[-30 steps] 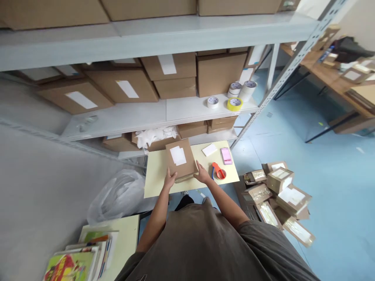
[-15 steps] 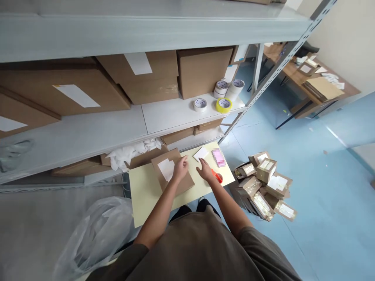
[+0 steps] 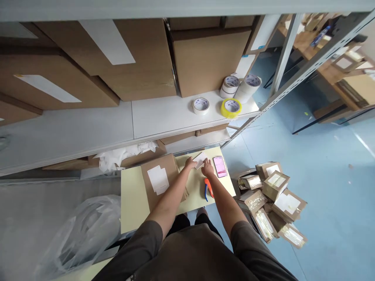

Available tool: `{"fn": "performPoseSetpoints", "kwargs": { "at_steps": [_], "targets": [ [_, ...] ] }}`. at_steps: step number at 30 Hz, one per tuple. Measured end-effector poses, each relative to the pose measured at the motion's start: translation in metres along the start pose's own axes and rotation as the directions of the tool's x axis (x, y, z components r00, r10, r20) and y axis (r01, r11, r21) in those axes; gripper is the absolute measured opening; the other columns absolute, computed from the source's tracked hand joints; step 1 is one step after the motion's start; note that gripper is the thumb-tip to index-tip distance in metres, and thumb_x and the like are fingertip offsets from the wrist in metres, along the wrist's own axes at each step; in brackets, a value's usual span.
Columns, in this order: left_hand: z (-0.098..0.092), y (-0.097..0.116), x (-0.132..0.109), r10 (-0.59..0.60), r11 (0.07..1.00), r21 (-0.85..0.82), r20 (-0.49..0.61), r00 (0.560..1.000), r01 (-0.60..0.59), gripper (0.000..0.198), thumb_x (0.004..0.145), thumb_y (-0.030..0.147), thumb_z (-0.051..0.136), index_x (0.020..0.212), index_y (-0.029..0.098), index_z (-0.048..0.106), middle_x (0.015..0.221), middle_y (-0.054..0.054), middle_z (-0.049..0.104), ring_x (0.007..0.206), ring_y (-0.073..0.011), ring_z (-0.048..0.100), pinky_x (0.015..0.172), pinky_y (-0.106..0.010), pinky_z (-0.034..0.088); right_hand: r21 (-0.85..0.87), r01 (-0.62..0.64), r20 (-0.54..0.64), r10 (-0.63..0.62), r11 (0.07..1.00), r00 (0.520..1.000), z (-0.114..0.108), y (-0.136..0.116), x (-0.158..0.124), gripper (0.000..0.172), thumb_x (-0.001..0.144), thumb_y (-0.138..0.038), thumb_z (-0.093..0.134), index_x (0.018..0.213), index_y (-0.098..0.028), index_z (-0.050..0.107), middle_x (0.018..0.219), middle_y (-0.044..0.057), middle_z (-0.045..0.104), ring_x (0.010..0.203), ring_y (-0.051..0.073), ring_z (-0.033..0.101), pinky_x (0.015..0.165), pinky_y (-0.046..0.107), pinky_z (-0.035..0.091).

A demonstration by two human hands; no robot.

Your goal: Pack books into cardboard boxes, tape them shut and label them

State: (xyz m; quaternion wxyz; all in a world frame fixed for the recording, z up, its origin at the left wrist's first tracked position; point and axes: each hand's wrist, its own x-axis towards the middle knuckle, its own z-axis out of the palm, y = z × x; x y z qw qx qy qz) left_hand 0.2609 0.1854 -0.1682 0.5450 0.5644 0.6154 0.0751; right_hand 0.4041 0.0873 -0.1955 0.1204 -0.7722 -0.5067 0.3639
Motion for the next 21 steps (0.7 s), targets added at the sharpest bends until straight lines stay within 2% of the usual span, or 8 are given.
{"fn": "performPoseSetpoints", "kwargs": {
  "at_steps": [3, 7, 10, 13, 16, 18, 21],
  "targets": [
    [0.004, -0.006, 0.010, -0.127, 0.991, 0.029, -0.060, 0.990, 0.129, 0.058, 0.068, 0.028, 0.086, 0.121, 0.010, 0.074, 0.126, -0.024, 0.076, 0.124, -0.0376, 0.069, 0.095, -0.036, 0.051, -0.039, 0.017, 0.091, -0.013, 0.999, 0.996, 0.009, 0.002, -0.001, 0.071, 0.082, -0.009, 0.059, 0.152, -0.018, 0.051, 0.170, 0.016, 0.044, 0.166, 0.037, 0.021, 0.123, 0.052, 0.043],
    [0.008, -0.011, 0.009, -0.132, 0.981, 0.127, -0.138, 0.982, 0.150, 0.043, 0.075, 0.028, 0.081, 0.116, 0.015, 0.078, 0.124, -0.018, 0.079, 0.119, -0.0315, 0.070, 0.095, -0.034, 0.050, -0.019, 0.074, 0.138, -0.071, 0.997, 0.988, 0.010, 0.003, -0.003, 0.077, 0.083, -0.009, 0.056, 0.159, -0.017, 0.045, 0.170, 0.016, 0.045, 0.167, 0.040, 0.019, 0.122, 0.054, 0.043],
    [0.009, -0.010, 0.000, -0.091, 0.984, 0.132, -0.194, 0.977, 0.118, 0.032, 0.079, 0.029, 0.079, 0.108, 0.018, 0.081, 0.120, -0.014, 0.080, 0.117, -0.0290, 0.071, 0.093, -0.033, 0.050, 0.058, 0.102, 0.107, -0.108, 0.993, 0.988, 0.004, 0.006, -0.005, 0.077, 0.083, -0.010, 0.057, 0.159, -0.019, 0.045, 0.160, 0.015, 0.056, 0.164, 0.036, 0.028, 0.122, 0.052, 0.044],
    [0.006, -0.002, -0.012, 0.020, 0.991, 0.134, -0.218, 0.976, 0.010, 0.017, 0.081, 0.027, 0.076, 0.094, 0.019, 0.081, 0.121, -0.012, 0.080, 0.116, -0.0260, 0.071, 0.098, -0.033, 0.051, 0.202, 0.094, -0.011, -0.094, 0.975, 0.996, -0.010, 0.008, -0.008, 0.072, 0.087, -0.020, 0.061, 0.158, -0.020, 0.047, 0.155, 0.015, 0.059, 0.152, 0.033, 0.047, 0.122, 0.050, 0.045],
    [-0.003, 0.013, -0.028, 0.201, 0.979, 0.053, -0.130, 0.971, -0.196, 0.008, 0.077, 0.027, 0.080, 0.079, 0.020, 0.078, 0.129, -0.011, 0.078, 0.119, -0.0256, 0.069, 0.105, -0.035, 0.051, 0.443, 0.061, -0.123, -0.007, 0.895, 0.992, -0.034, 0.006, -0.012, 0.077, 0.088, -0.040, 0.069, 0.160, -0.023, 0.045, 0.149, 0.015, 0.064, 0.142, 0.033, 0.058, 0.116, 0.050, 0.050],
    [-0.013, 0.023, -0.042, 0.300, 0.954, -0.020, -0.039, 0.953, -0.301, 0.017, 0.073, 0.033, 0.086, 0.072, 0.020, 0.075, 0.127, -0.012, 0.078, 0.120, -0.0283, 0.069, 0.106, -0.039, 0.052, 0.608, 0.058, -0.085, -0.008, 0.792, 0.996, -0.053, 0.002, -0.016, 0.080, 0.084, -0.051, 0.073, 0.156, -0.024, 0.050, 0.132, 0.013, 0.073, 0.129, 0.032, 0.066, 0.106, 0.046, 0.056],
    [-0.031, 0.035, -0.062, 0.306, 0.951, -0.071, 0.083, 0.948, -0.301, 0.035, 0.069, 0.048, 0.091, 0.077, 0.017, 0.077, 0.104, -0.011, 0.080, 0.107, -0.0299, 0.071, 0.095, -0.041, 0.056, 0.787, 0.027, -0.001, -0.042, 0.617, 0.999, -0.081, -0.004, -0.023, 0.065, 0.075, -0.060, 0.079, 0.124, -0.020, 0.068, 0.099, 0.008, 0.077, 0.098, 0.028, 0.073, 0.089, 0.040, 0.059]
  ]
}}
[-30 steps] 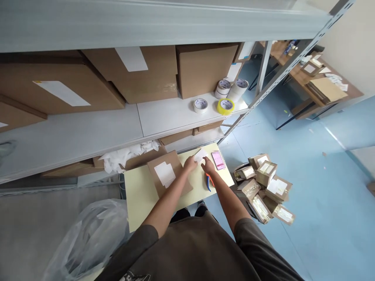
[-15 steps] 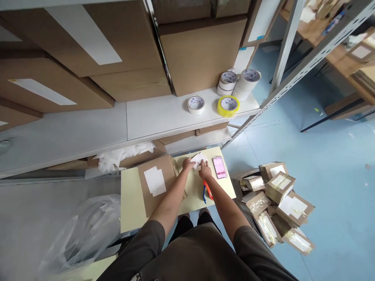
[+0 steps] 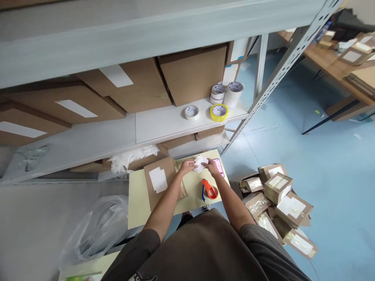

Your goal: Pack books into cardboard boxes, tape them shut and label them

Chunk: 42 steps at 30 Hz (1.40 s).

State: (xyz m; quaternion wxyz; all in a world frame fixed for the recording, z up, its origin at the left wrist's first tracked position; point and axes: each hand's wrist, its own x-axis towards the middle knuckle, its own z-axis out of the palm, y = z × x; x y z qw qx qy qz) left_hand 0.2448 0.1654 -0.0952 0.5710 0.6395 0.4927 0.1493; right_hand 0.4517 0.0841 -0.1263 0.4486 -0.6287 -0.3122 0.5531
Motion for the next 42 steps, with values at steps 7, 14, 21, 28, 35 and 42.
{"fn": "performPoseSetpoints", "kwargs": {
  "at_steps": [7, 14, 21, 28, 35, 42],
  "targets": [
    [-0.023, 0.032, -0.025, 0.031, 0.998, 0.043, 0.106, 0.994, -0.036, 0.041, 0.070, 0.052, 0.089, 0.083, 0.015, 0.080, 0.086, -0.007, 0.079, 0.084, -0.0227, 0.069, 0.082, -0.034, 0.054, 0.135, 0.020, -0.127, -0.003, 0.991, 0.992, -0.023, -0.025, -0.020, 0.049, 0.066, -0.059, 0.084, 0.086, -0.024, 0.058, 0.083, 0.004, 0.072, 0.082, 0.024, 0.068, 0.080, 0.039, 0.059],
    [-0.036, 0.056, -0.039, 0.088, 0.963, 0.239, 0.157, 0.984, -0.124, 0.026, 0.073, 0.042, 0.085, 0.082, 0.018, 0.083, 0.089, -0.007, 0.082, 0.085, -0.0248, 0.071, 0.081, -0.033, 0.053, -0.543, 0.353, 0.007, -0.416, 0.762, 0.909, -0.018, -0.062, -0.044, 0.071, 0.080, -0.040, 0.077, 0.148, -0.025, 0.061, 0.159, 0.014, 0.056, 0.149, 0.038, 0.046, 0.121, 0.058, 0.039],
    [-0.046, 0.055, -0.052, 0.069, 0.956, 0.264, 0.220, 0.973, -0.127, 0.027, 0.073, 0.038, 0.081, 0.090, 0.017, 0.086, 0.090, -0.004, 0.080, 0.085, -0.0232, 0.068, 0.079, -0.031, 0.050, -0.607, 0.456, 0.478, -0.160, 0.651, 0.864, 0.010, -0.094, -0.041, 0.017, 0.089, -0.036, 0.077, 0.098, -0.023, 0.082, 0.099, 0.009, 0.081, 0.097, 0.030, 0.071, 0.093, 0.039, 0.050],
    [-0.029, 0.047, -0.049, 0.058, 0.966, 0.238, 0.196, 0.979, -0.105, 0.031, 0.071, 0.044, 0.080, 0.086, 0.016, 0.084, 0.081, -0.002, 0.076, 0.080, -0.0212, 0.065, 0.075, -0.029, 0.048, -0.572, 0.425, 0.471, -0.143, 0.702, 0.870, -0.008, -0.096, -0.035, 0.017, 0.082, -0.039, 0.079, 0.079, -0.022, 0.077, 0.078, 0.003, 0.075, 0.075, 0.021, 0.063, 0.070, 0.029, 0.042],
    [-0.022, 0.040, -0.053, 0.092, 0.970, 0.208, 0.144, 0.985, -0.121, 0.026, 0.071, 0.040, 0.079, 0.080, 0.016, 0.082, 0.079, -0.003, 0.077, 0.077, -0.0205, 0.065, 0.077, -0.030, 0.049, -0.629, 0.318, 0.321, -0.135, 0.709, 0.937, -0.034, -0.087, -0.049, 0.018, 0.078, -0.036, 0.082, 0.071, -0.022, 0.072, 0.078, 0.005, 0.075, 0.076, 0.022, 0.063, 0.072, 0.030, 0.044],
    [-0.029, 0.043, -0.058, 0.079, 0.992, 0.111, -0.109, 0.991, -0.067, 0.032, 0.077, 0.040, 0.081, 0.099, 0.017, 0.085, 0.100, -0.009, 0.083, 0.098, -0.0277, 0.072, 0.092, -0.037, 0.055, -0.461, 0.296, 0.306, -0.163, 0.837, 0.938, -0.060, -0.106, -0.058, 0.025, 0.083, -0.046, 0.073, 0.081, -0.021, 0.073, 0.078, 0.004, 0.075, 0.073, 0.022, 0.066, 0.069, 0.031, 0.051]
  ]
}}
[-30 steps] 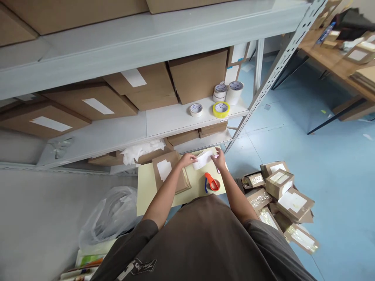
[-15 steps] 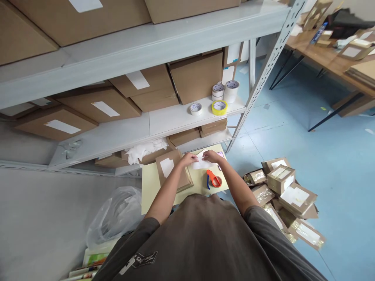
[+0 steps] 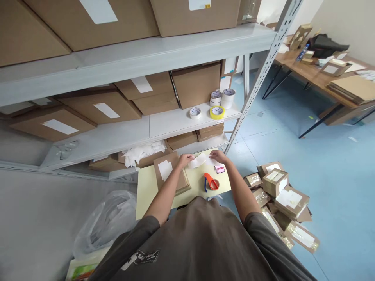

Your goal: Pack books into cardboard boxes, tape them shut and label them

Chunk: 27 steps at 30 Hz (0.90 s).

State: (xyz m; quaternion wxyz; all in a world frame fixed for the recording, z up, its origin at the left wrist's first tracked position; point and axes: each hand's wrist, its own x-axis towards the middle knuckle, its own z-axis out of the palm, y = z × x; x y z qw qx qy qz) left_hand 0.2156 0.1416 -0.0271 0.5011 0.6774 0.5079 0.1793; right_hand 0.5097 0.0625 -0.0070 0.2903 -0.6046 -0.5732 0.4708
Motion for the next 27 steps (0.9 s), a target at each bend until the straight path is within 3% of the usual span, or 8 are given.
{"fn": "performPoseSetpoints", "kwargs": {
  "at_steps": [4, 9, 13, 16, 19, 22, 25, 27],
  "targets": [
    [0.012, 0.021, -0.007, 0.125, 0.992, -0.020, -0.119, 0.985, -0.128, 0.051, 0.073, 0.028, 0.086, 0.123, 0.019, 0.081, 0.127, -0.014, 0.078, 0.121, -0.0305, 0.068, 0.110, -0.041, 0.050, -0.095, 0.160, 0.031, -0.158, 0.982, 0.987, 0.018, -0.034, 0.008, 0.017, 0.084, -0.028, 0.065, 0.091, -0.021, 0.079, 0.088, 0.005, 0.079, 0.080, 0.023, 0.069, 0.076, 0.033, 0.053],
    [-0.003, 0.019, -0.055, 0.087, 0.992, -0.092, 0.046, 0.995, -0.083, 0.039, 0.076, 0.033, 0.080, 0.111, 0.016, 0.083, 0.093, -0.006, 0.080, 0.085, -0.0201, 0.070, 0.082, -0.030, 0.054, -0.259, 0.377, 0.071, -0.372, 0.889, 0.926, 0.043, -0.061, 0.006, 0.023, 0.082, -0.013, 0.065, 0.091, -0.022, 0.084, 0.095, 0.006, 0.081, 0.088, 0.023, 0.073, 0.083, 0.034, 0.055],
    [-0.010, 0.011, -0.093, 0.027, 0.996, -0.080, -0.112, 0.993, -0.036, 0.020, 0.074, 0.036, 0.079, 0.081, 0.017, 0.078, 0.075, -0.002, 0.073, 0.073, -0.0171, 0.064, 0.070, -0.027, 0.048, -0.321, 0.496, 0.128, -0.482, 0.807, 0.867, 0.070, -0.087, 0.005, 0.025, 0.084, -0.010, 0.067, 0.095, -0.025, 0.084, 0.094, 0.006, 0.082, 0.093, 0.026, 0.073, 0.094, 0.041, 0.055],
    [-0.017, 0.005, -0.111, -0.097, 0.980, -0.192, -0.277, 0.956, 0.044, 0.018, 0.073, 0.036, 0.079, 0.072, 0.019, 0.072, 0.068, -0.002, 0.070, 0.067, -0.0168, 0.064, 0.067, -0.027, 0.047, -0.390, 0.517, -0.070, -0.584, 0.762, 0.809, 0.092, -0.106, 0.001, 0.031, 0.088, -0.012, 0.068, 0.111, -0.026, 0.081, 0.113, 0.008, 0.081, 0.120, 0.032, 0.068, 0.115, 0.056, 0.044],
    [-0.027, -0.002, -0.126, -0.240, 0.901, -0.427, -0.332, 0.912, 0.082, 0.025, 0.071, 0.041, 0.081, 0.072, 0.019, 0.069, 0.067, -0.004, 0.071, 0.063, -0.0170, 0.065, 0.063, -0.027, 0.046, -0.328, 0.475, -0.353, -0.572, 0.817, 0.740, 0.115, -0.110, -0.009, 0.028, 0.095, -0.024, 0.065, 0.121, -0.025, 0.076, 0.131, 0.012, 0.075, 0.133, 0.033, 0.062, 0.116, 0.057, 0.044],
    [-0.033, -0.005, -0.137, -0.318, 0.792, -0.606, -0.317, 0.893, 0.067, 0.033, 0.067, 0.043, 0.087, 0.080, 0.017, 0.073, 0.076, -0.009, 0.078, 0.066, -0.0186, 0.070, 0.063, -0.028, 0.048, -0.060, 0.388, -0.462, -0.370, 0.920, 0.806, 0.140, -0.097, -0.021, 0.026, 0.096, -0.039, 0.064, 0.115, -0.024, 0.074, 0.122, 0.014, 0.076, 0.117, 0.031, 0.068, 0.100, 0.050, 0.055],
    [-0.031, -0.001, -0.143, -0.340, 0.711, -0.702, -0.295, 0.893, 0.038, 0.043, 0.063, 0.045, 0.092, 0.089, 0.015, 0.076, 0.083, -0.012, 0.081, 0.072, -0.0215, 0.075, 0.065, -0.029, 0.050, 0.299, 0.213, -0.337, -0.106, 0.930, 0.935, 0.164, -0.085, -0.030, 0.036, 0.092, -0.051, 0.066, 0.114, -0.023, 0.073, 0.110, 0.011, 0.079, 0.101, 0.028, 0.072, 0.085, 0.043, 0.058],
    [-0.027, 0.003, -0.145, -0.347, 0.659, -0.752, -0.265, 0.900, 0.033, 0.047, 0.062, 0.045, 0.094, 0.094, 0.014, 0.077, 0.086, -0.013, 0.081, 0.077, -0.0234, 0.077, 0.065, -0.029, 0.050, 0.460, 0.110, -0.220, -0.007, 0.881, 0.975, 0.174, -0.083, -0.033, 0.040, 0.089, -0.056, 0.068, 0.112, -0.024, 0.074, 0.105, 0.010, 0.079, 0.097, 0.026, 0.072, 0.082, 0.040, 0.058]
  ]
}}
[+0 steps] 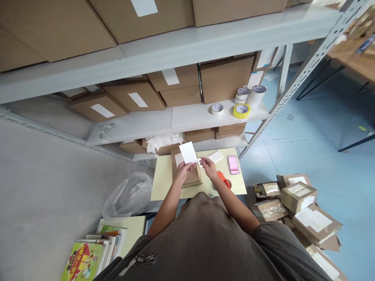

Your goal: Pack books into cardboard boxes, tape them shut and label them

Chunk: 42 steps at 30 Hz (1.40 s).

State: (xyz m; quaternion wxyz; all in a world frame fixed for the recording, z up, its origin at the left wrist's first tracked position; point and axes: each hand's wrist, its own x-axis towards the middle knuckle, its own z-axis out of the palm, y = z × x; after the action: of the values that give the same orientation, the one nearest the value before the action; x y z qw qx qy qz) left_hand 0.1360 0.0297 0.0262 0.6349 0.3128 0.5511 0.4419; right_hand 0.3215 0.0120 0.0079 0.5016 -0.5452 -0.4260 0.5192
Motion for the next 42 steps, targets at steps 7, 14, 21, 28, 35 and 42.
{"fn": "performPoseSetpoints", "kwargs": {
  "at_steps": [7, 14, 21, 28, 35, 42],
  "targets": [
    [0.017, 0.013, -0.010, -0.015, 0.995, -0.097, 0.047, 0.999, 0.020, 0.049, 0.060, 0.045, 0.097, 0.092, 0.015, 0.076, 0.083, -0.010, 0.081, 0.072, -0.0209, 0.076, 0.060, -0.027, 0.046, 0.142, -0.027, 0.054, 0.019, 0.989, 0.998, 0.001, -0.017, -0.003, 0.034, 0.086, -0.057, 0.074, 0.097, -0.025, 0.075, 0.094, 0.004, 0.077, 0.087, 0.021, 0.072, 0.080, 0.036, 0.056],
    [0.026, 0.019, -0.014, -0.028, 0.996, -0.078, 0.077, 0.997, 0.034, 0.048, 0.061, 0.046, 0.096, 0.091, 0.015, 0.076, 0.080, -0.010, 0.080, 0.074, -0.0219, 0.076, 0.063, -0.028, 0.047, 0.118, 0.018, 0.065, -0.026, 0.993, 0.998, -0.003, -0.027, -0.003, 0.036, 0.089, -0.061, 0.072, 0.087, -0.025, 0.072, 0.083, 0.003, 0.075, 0.082, 0.021, 0.070, 0.081, 0.036, 0.055],
    [0.024, 0.007, -0.009, -0.029, 0.999, 0.029, 0.032, 0.999, 0.028, 0.049, 0.069, 0.049, 0.092, 0.100, 0.016, 0.073, 0.090, -0.011, 0.080, 0.077, -0.0207, 0.075, 0.068, -0.030, 0.052, 0.062, 0.064, 0.114, -0.071, 0.996, 0.991, -0.008, -0.027, -0.006, 0.041, 0.094, -0.066, 0.066, 0.089, -0.025, 0.069, 0.086, 0.003, 0.074, 0.085, 0.022, 0.069, 0.084, 0.037, 0.056],
    [0.025, 0.018, -0.022, 0.338, 0.850, 0.423, 0.020, 0.941, -0.314, 0.038, 0.078, 0.045, 0.088, 0.105, 0.021, 0.080, 0.098, -0.009, 0.080, 0.089, -0.0225, 0.074, 0.084, -0.033, 0.059, -0.008, 0.160, 0.147, -0.157, 0.987, 0.977, -0.009, -0.025, -0.009, 0.046, 0.098, -0.070, 0.061, 0.088, -0.026, 0.066, 0.086, 0.004, 0.072, 0.085, 0.023, 0.066, 0.083, 0.037, 0.055],
    [0.034, 0.023, -0.043, 0.379, 0.810, 0.396, 0.207, 0.902, -0.432, 0.033, 0.092, 0.049, 0.075, 0.104, 0.022, 0.087, 0.106, -0.011, 0.084, 0.094, -0.0279, 0.078, 0.085, -0.038, 0.063, 0.007, 0.170, 0.201, -0.168, 0.985, 0.965, -0.005, -0.024, -0.013, 0.044, 0.098, -0.069, 0.063, 0.088, -0.026, 0.067, 0.086, 0.005, 0.072, 0.084, 0.024, 0.066, 0.082, 0.039, 0.056],
    [0.029, 0.021, -0.049, 0.362, 0.839, 0.380, 0.147, 0.920, -0.391, 0.035, 0.088, 0.053, 0.077, 0.100, 0.022, 0.088, 0.108, -0.010, 0.085, 0.098, -0.0298, 0.079, 0.090, -0.042, 0.063, -0.040, 0.184, 0.198, -0.173, 0.982, 0.965, 0.001, -0.022, -0.016, 0.046, 0.096, -0.071, 0.063, 0.088, -0.026, 0.067, 0.085, 0.006, 0.072, 0.081, 0.025, 0.065, 0.079, 0.040, 0.056]
  ]
}}
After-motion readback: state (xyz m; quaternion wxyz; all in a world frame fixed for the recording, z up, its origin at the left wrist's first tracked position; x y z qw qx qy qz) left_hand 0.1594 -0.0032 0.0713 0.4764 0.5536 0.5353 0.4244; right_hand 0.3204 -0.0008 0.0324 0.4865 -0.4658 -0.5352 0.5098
